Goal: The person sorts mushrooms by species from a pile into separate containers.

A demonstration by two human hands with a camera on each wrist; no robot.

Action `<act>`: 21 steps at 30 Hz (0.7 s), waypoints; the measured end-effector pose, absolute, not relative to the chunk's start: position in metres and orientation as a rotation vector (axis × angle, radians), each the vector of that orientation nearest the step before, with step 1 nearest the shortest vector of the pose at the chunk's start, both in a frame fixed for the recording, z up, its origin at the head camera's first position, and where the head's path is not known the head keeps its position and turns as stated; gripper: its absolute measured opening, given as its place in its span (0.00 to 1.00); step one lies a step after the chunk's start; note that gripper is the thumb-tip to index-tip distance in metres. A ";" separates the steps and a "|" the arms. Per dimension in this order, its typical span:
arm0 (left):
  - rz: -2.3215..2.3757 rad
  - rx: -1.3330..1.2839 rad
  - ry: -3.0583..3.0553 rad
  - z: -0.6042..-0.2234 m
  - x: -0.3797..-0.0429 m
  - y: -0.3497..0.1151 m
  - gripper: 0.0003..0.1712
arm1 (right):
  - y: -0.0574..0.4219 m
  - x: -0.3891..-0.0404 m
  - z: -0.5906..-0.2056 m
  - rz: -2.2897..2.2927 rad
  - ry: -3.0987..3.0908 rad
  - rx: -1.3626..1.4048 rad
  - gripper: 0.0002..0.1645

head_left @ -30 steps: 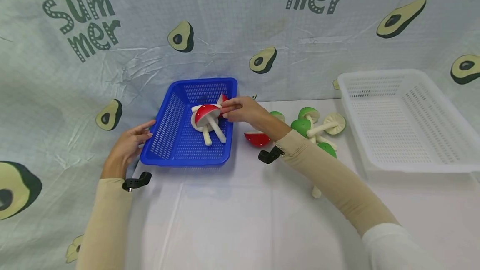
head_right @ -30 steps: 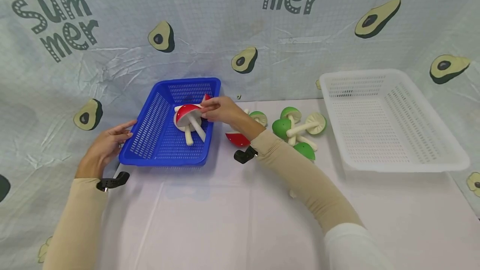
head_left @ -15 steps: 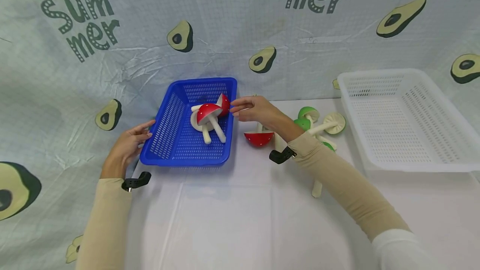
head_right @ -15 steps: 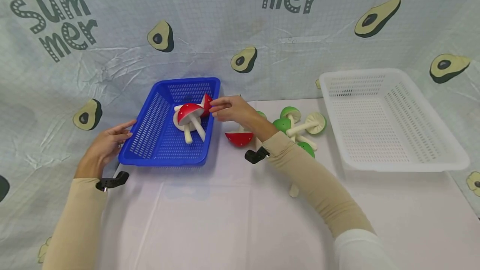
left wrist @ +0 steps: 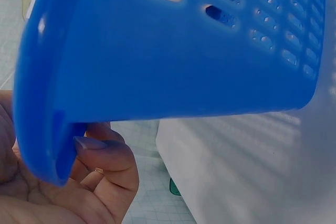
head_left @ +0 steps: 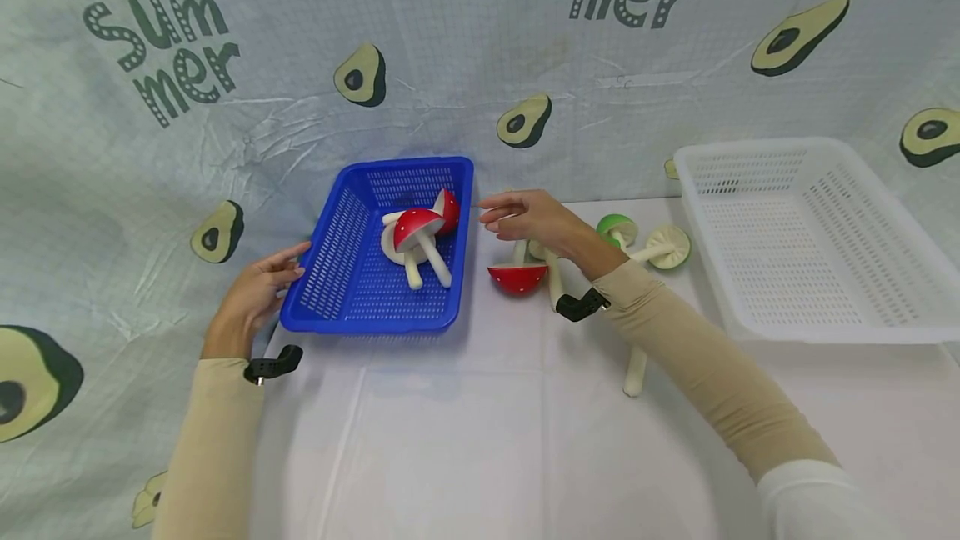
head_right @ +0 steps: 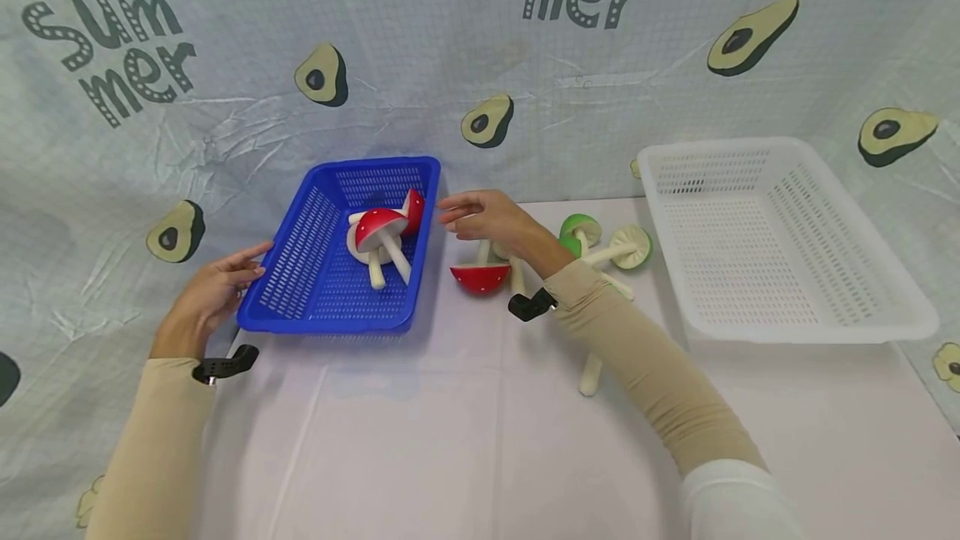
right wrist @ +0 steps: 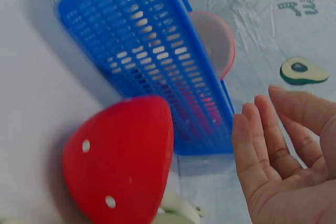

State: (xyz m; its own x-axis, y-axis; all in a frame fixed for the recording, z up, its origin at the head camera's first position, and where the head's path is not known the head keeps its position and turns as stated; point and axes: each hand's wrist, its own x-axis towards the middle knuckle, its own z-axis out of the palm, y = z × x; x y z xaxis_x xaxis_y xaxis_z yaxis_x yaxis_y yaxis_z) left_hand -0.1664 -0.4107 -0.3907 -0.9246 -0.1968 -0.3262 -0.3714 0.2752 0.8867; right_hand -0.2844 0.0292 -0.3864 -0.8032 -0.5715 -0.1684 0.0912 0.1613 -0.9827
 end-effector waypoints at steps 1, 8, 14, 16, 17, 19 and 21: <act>1.731 -0.536 2.378 -0.391 -0.166 -0.411 0.31 | 0.031 -0.288 -0.387 -1.686 1.930 -0.458 0.27; 1.756 -0.535 2.360 -0.390 -0.165 -0.411 0.31 | 0.048 -0.309 -0.392 -1.636 1.936 -0.573 0.28; 1.756 -0.532 2.359 -0.390 -0.164 -0.412 0.31 | 0.056 -0.324 -0.398 -1.545 1.976 -0.721 0.28; 1.757 -0.537 2.364 -0.390 -0.164 -0.412 0.31 | 0.057 -0.328 -0.399 -1.529 1.975 -0.752 0.27; 1.764 -0.542 2.361 -0.390 -0.165 -0.413 0.31 | 0.057 -0.330 -0.400 -1.520 1.974 -0.763 0.27; 1.762 -0.549 2.367 -0.390 -0.165 -0.412 0.30 | 0.057 -0.333 -0.402 -1.511 1.972 -0.763 0.26; 1.762 -0.552 2.369 -0.390 -0.165 -0.412 0.30 | 0.056 -0.336 -0.403 -1.498 1.980 -0.751 0.25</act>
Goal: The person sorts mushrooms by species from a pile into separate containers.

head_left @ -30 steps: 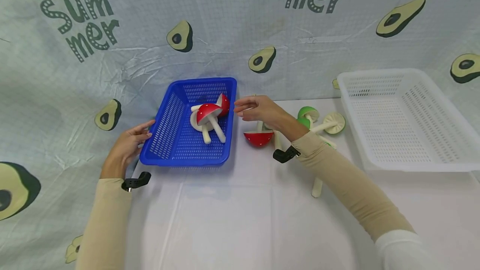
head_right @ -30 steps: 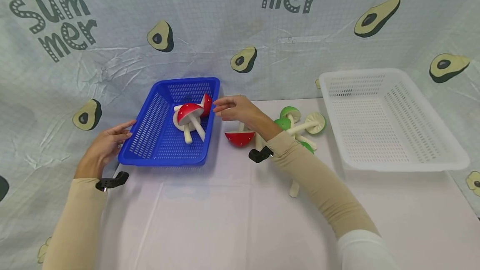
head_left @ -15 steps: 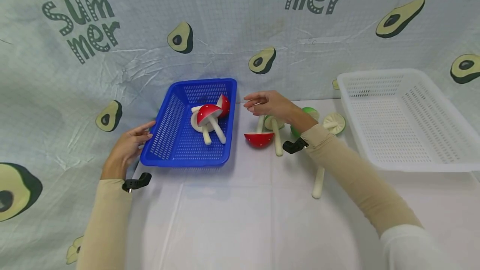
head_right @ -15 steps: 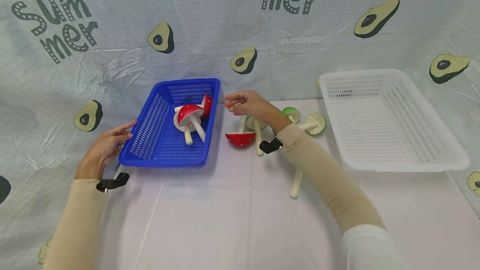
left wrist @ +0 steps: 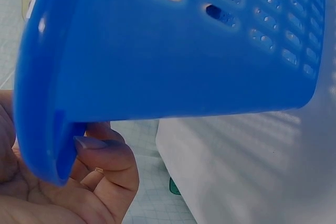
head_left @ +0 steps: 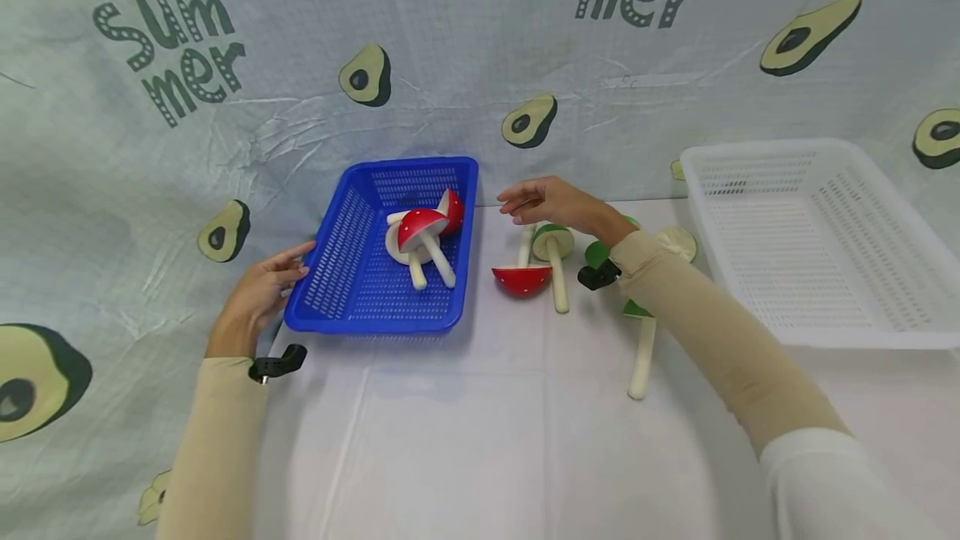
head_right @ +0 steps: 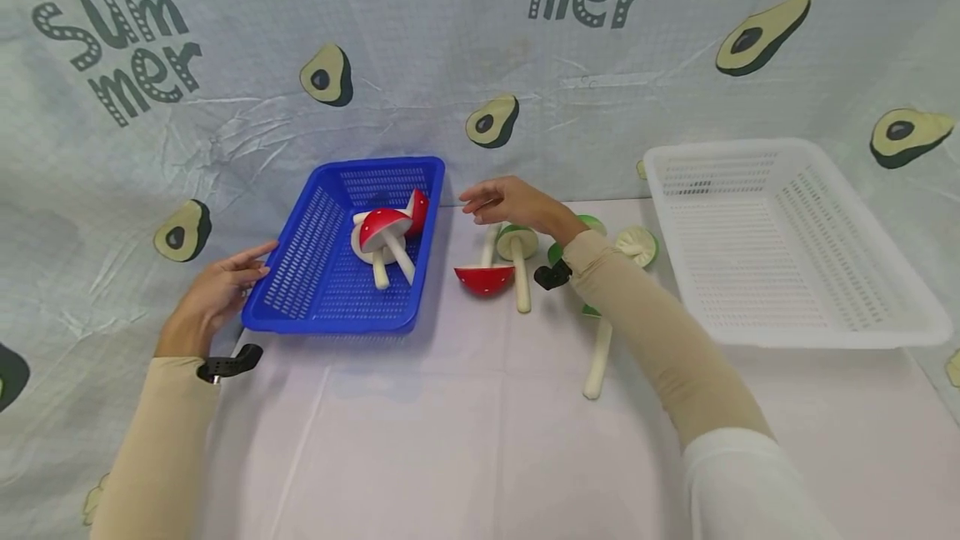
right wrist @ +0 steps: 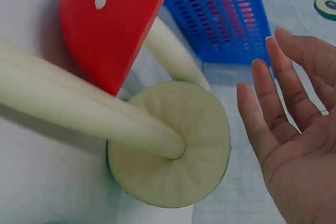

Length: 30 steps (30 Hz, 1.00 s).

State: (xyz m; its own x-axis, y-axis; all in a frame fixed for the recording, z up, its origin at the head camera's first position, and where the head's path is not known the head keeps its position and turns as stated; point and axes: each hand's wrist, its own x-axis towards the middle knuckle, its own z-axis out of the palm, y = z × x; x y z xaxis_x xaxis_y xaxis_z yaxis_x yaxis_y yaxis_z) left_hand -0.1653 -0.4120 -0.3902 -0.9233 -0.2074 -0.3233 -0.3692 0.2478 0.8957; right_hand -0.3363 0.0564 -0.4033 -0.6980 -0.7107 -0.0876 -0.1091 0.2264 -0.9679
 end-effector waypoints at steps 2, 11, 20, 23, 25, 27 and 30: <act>1.760 -0.557 2.370 -0.390 -0.165 -0.412 0.30 | 0.056 -0.339 -0.405 -1.475 2.006 -0.739 0.25; 1.793 -0.533 2.340 -0.387 -0.165 -0.409 0.31 | 0.048 -0.341 -0.407 -1.395 2.039 -0.733 0.25; 1.810 -0.538 2.310 -0.391 -0.166 -0.412 0.32 | 0.048 -0.338 -0.404 -1.309 2.079 -0.784 0.24; 1.805 -0.535 2.318 -0.392 -0.166 -0.413 0.31 | 0.052 -0.333 -0.395 -1.231 2.123 -0.832 0.24; 1.786 -0.531 2.340 -0.392 -0.166 -0.413 0.31 | 0.055 -0.329 -0.389 -1.191 2.136 -0.853 0.24; 1.778 -0.536 2.357 -0.392 -0.166 -0.413 0.31 | 0.059 -0.325 -0.384 -1.146 2.152 -0.879 0.24; 1.774 -0.532 2.365 -0.392 -0.166 -0.413 0.31 | 0.067 -0.319 -0.377 -1.065 2.173 -0.929 0.23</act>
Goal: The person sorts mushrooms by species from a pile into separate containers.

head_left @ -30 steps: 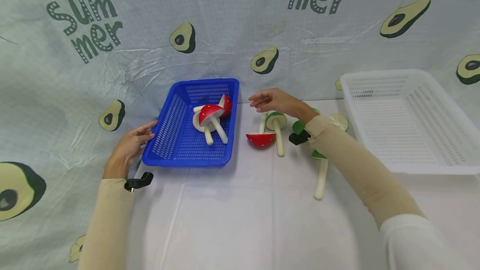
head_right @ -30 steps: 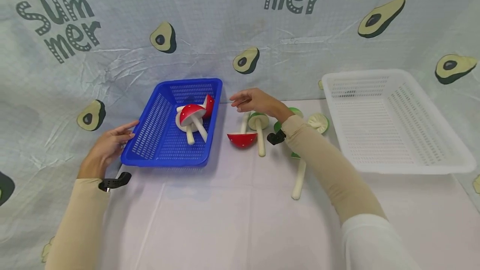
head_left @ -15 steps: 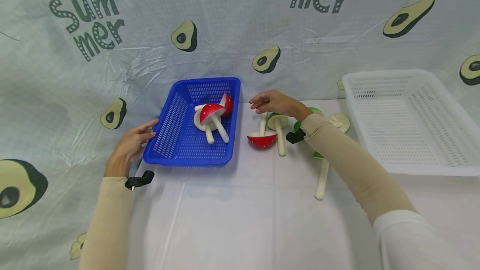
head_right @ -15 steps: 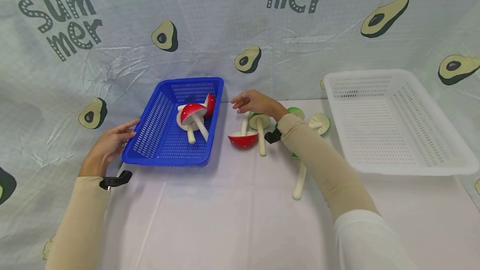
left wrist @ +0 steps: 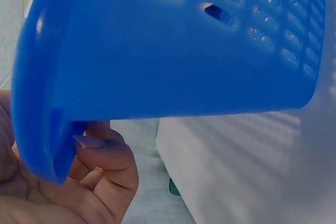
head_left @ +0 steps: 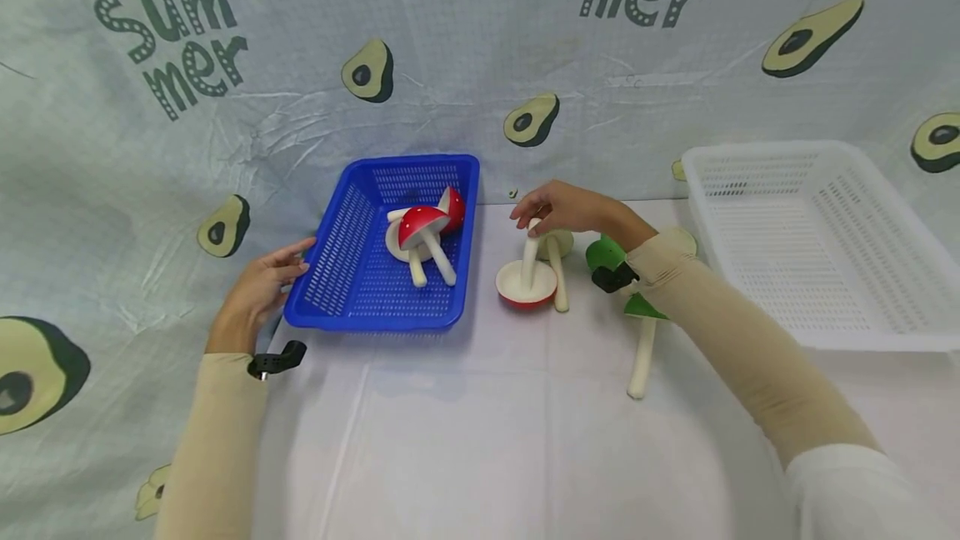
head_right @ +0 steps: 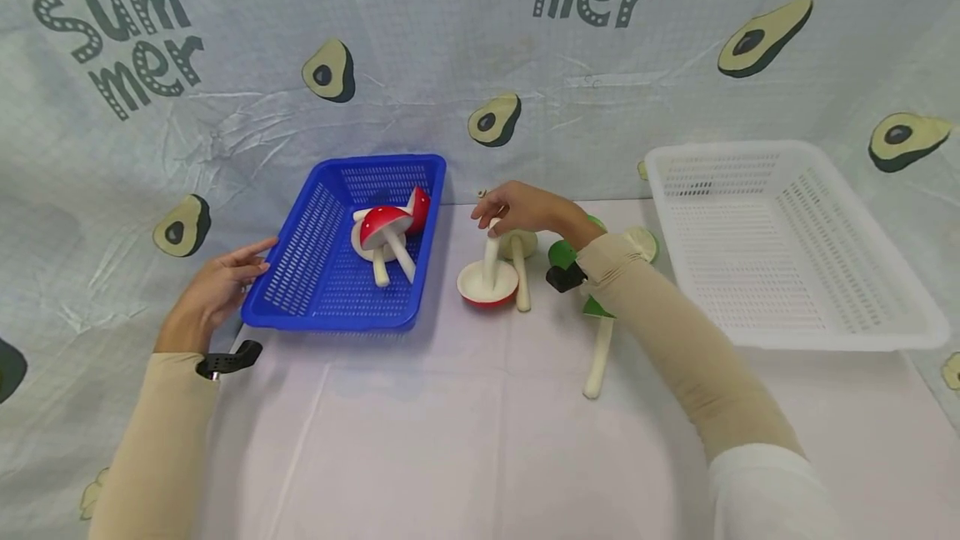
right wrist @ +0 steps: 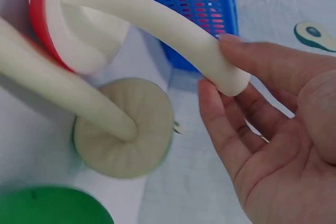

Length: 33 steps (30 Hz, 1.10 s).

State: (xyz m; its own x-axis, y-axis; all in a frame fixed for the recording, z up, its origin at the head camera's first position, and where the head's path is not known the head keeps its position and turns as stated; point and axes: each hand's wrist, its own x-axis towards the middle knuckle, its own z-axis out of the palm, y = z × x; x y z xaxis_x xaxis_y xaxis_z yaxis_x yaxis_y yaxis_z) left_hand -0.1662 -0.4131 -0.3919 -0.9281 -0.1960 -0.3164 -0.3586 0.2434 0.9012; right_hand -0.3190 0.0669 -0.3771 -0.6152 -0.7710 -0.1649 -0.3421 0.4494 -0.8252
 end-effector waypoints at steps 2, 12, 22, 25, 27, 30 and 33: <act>1.781 -0.535 2.359 -0.392 -0.166 -0.414 0.31 | 0.072 -0.314 -0.373 -0.995 2.188 -0.951 0.22; 1.832 -0.526 2.319 -0.389 -0.163 -0.414 0.31 | 0.090 -0.289 -0.359 -0.635 2.127 -0.972 0.20; 1.811 -0.538 2.334 -0.386 -0.163 -0.412 0.31 | 0.098 -0.264 -0.376 -0.587 2.180 -0.957 0.16; 1.827 -0.535 2.317 -0.386 -0.162 -0.412 0.31 | 0.099 -0.259 -0.383 -0.596 2.196 -0.945 0.12; 1.833 -0.535 2.310 -0.386 -0.162 -0.412 0.31 | 0.099 -0.255 -0.387 -0.588 2.203 -0.938 0.11; 1.819 -0.536 2.319 -0.387 -0.162 -0.411 0.31 | 0.098 -0.250 -0.391 -0.528 2.240 -0.938 0.11; 1.805 -0.532 2.328 -0.387 -0.164 -0.410 0.31 | 0.098 -0.245 -0.393 -0.453 2.281 -0.957 0.12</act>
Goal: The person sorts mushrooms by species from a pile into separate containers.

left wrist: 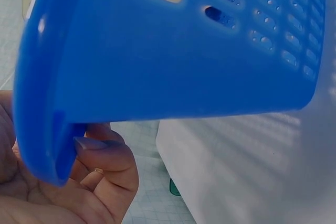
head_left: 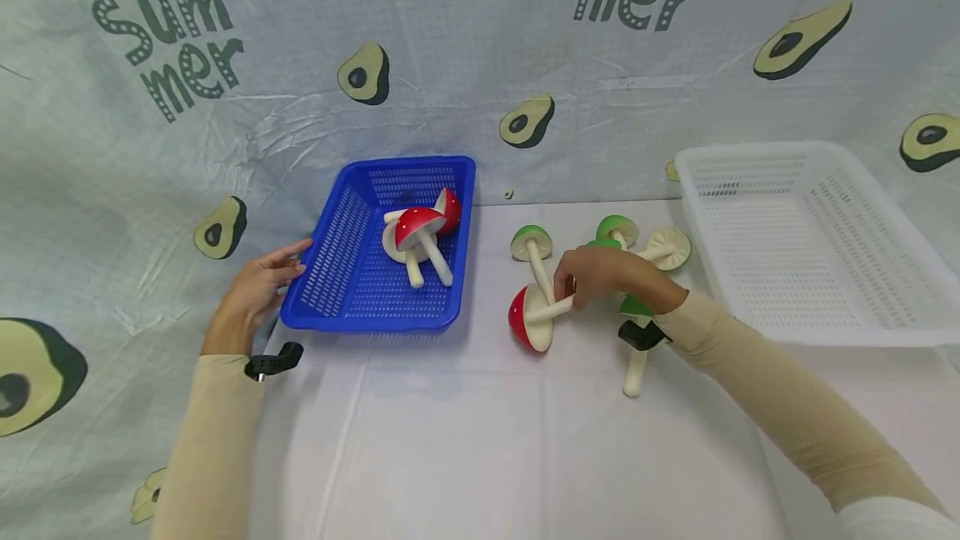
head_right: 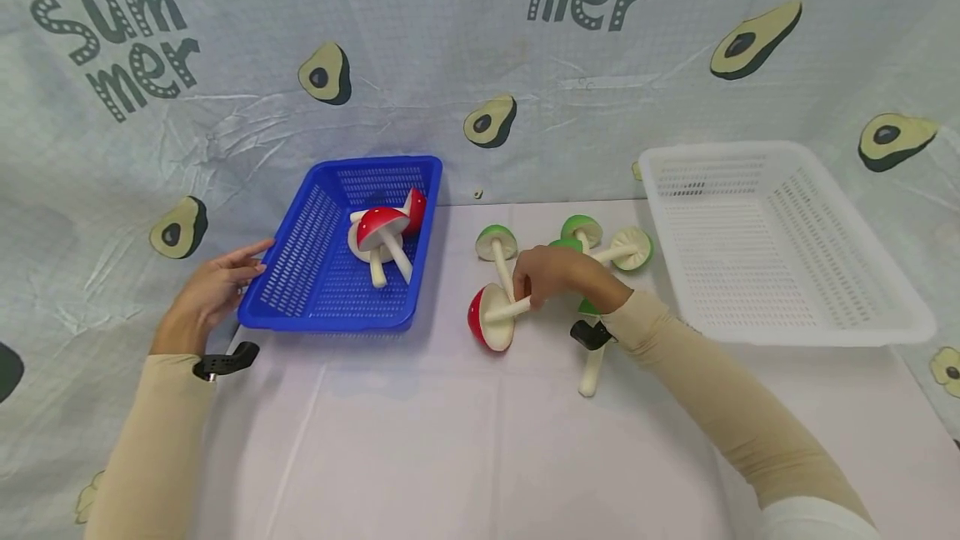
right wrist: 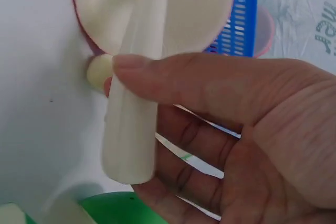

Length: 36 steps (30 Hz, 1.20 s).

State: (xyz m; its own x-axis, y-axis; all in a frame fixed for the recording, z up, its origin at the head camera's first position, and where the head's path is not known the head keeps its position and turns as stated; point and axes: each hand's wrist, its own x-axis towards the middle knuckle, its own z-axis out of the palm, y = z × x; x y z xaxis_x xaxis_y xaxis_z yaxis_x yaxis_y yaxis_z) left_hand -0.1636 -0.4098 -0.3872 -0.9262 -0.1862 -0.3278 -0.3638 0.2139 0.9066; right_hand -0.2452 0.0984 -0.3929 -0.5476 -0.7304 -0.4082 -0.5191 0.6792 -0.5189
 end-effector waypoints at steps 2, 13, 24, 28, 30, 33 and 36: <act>1.805 -0.530 2.328 -0.388 -0.164 -0.410 0.31 | 0.100 -0.243 -0.395 -0.450 2.286 -0.966 0.12; 1.810 -0.548 2.327 -0.389 -0.168 -0.413 0.31 | 0.113 -0.239 -0.411 -0.979 2.041 -0.939 0.14; 1.819 -0.532 2.317 -0.390 -0.166 -0.412 0.31 | 0.112 -0.231 -0.420 -1.269 1.866 -0.792 0.24; 1.812 -0.528 2.327 -0.389 -0.166 -0.412 0.31 | 0.108 -0.229 -0.418 -1.344 1.805 -0.768 0.23; 1.808 -0.528 2.331 -0.389 -0.166 -0.412 0.31 | 0.106 -0.228 -0.416 -1.379 1.791 -0.752 0.23; 1.805 -0.531 2.330 -0.388 -0.167 -0.412 0.31 | 0.102 -0.227 -0.414 -1.429 1.778 -0.740 0.24; 1.802 -0.540 2.324 -0.388 -0.166 -0.412 0.31 | 0.099 -0.226 -0.411 -1.466 1.772 -0.720 0.26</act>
State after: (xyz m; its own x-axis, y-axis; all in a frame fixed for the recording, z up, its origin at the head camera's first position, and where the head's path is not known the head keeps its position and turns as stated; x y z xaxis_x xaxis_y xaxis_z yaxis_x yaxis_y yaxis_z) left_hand -0.1661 -0.4117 -0.3878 -0.9238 -0.1880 -0.3335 -0.3698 0.2128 0.9044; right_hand -0.2258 0.0987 -0.4114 -0.5885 -0.7895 -0.1742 0.0234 0.1987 -0.9798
